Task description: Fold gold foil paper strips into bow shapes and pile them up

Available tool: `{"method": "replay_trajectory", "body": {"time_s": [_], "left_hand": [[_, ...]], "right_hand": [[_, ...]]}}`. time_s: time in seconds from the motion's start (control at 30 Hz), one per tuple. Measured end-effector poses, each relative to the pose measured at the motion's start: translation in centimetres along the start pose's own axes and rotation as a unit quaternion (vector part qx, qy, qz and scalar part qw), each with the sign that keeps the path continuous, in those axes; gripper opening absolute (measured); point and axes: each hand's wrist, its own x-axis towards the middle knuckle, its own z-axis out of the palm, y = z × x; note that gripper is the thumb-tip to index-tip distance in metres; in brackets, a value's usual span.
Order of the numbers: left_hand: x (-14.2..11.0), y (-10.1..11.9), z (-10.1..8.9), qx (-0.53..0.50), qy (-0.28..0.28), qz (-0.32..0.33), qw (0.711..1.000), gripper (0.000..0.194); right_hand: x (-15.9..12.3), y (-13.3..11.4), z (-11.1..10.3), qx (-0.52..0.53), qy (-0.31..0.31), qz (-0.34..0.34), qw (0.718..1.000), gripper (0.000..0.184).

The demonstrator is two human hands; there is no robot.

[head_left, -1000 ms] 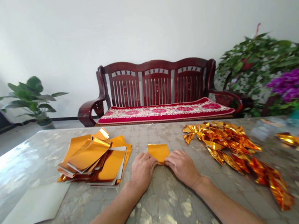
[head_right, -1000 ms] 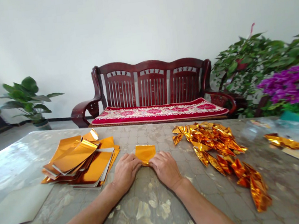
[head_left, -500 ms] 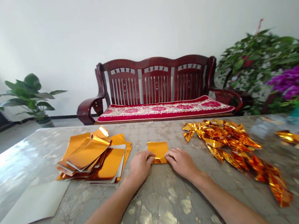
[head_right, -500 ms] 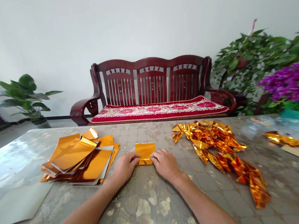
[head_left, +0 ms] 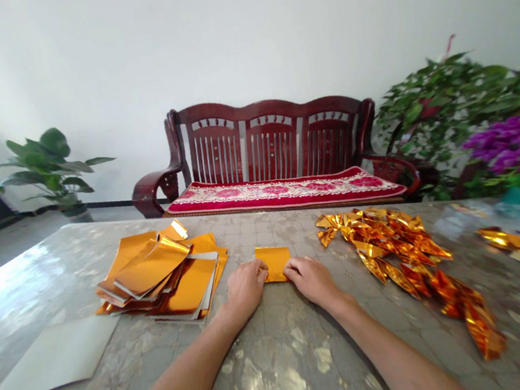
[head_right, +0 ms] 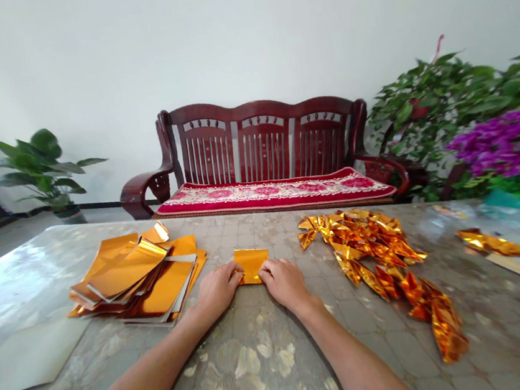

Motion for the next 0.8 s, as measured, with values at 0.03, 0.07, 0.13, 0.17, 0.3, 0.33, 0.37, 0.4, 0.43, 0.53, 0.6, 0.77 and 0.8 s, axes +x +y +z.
{"method": "replay_trajectory", "body": {"time_s": [0.03, 0.07, 0.13, 0.17, 0.3, 0.33, 0.37, 0.4, 0.43, 0.53, 0.6, 0.77, 0.8], "left_hand": [[0.0, 0.02, 0.02, 0.004, 0.002, -0.001, 1.0, 0.021], [0.0, 0.05, 0.03, 0.009, 0.005, 0.0, 1.0, 0.021], [-0.01, 0.09, 0.03, 0.018, 0.012, 0.005, 1.0, 0.021], [-0.01, 0.11, 0.03, 0.022, 0.013, 0.008, 1.0, 0.021], [-0.02, 0.1, 0.03, 0.029, 0.012, 0.013, 0.999, 0.02], [-0.02, 0.08, 0.04, 0.028, 0.013, 0.014, 0.999, 0.02], [-0.01, 0.06, 0.05, 0.027, 0.015, 0.016, 0.999, 0.02], [0.0, 0.04, 0.05, 0.025, 0.016, 0.018, 0.999, 0.02], [0.0, 0.03, 0.06, 0.024, 0.015, 0.019, 0.999, 0.02], [0.0, -0.03, 0.05, 0.023, 0.01, 0.019, 1.0, 0.02], [-0.03, -0.07, 0.02, 0.025, 0.009, 0.022, 0.999, 0.02], [-0.05, -0.14, 0.05, 0.033, 0.015, 0.027, 0.999, 0.018], [-0.03, -0.15, 0.08, 0.035, 0.016, 0.026, 0.999, 0.017]], "right_hand": [[0.05, -0.04, 0.0, -0.003, -0.001, 0.003, 1.0, 0.017], [0.09, -0.07, 0.01, -0.007, -0.001, 0.005, 1.0, 0.018], [0.15, -0.09, 0.09, -0.016, 0.003, 0.006, 1.0, 0.018], [0.17, -0.07, 0.14, -0.02, 0.006, 0.004, 1.0, 0.018], [0.22, 0.03, 0.31, -0.022, 0.012, -0.004, 1.0, 0.017], [0.22, 0.04, 0.32, -0.022, 0.012, -0.004, 1.0, 0.017], [0.2, 0.05, 0.31, -0.022, 0.011, -0.004, 1.0, 0.017], [0.18, 0.04, 0.3, -0.024, 0.01, -0.004, 1.0, 0.016], [0.16, 0.03, 0.29, -0.025, 0.009, -0.005, 1.0, 0.016], [0.09, -0.01, 0.31, -0.024, 0.013, -0.013, 1.0, 0.013], [0.06, -0.03, 0.38, -0.024, 0.02, -0.014, 0.999, 0.011], [0.01, -0.09, 0.5, -0.035, 0.019, -0.018, 0.999, 0.008], [-0.01, -0.1, 0.5, -0.038, 0.017, -0.021, 0.999, 0.008]]}}
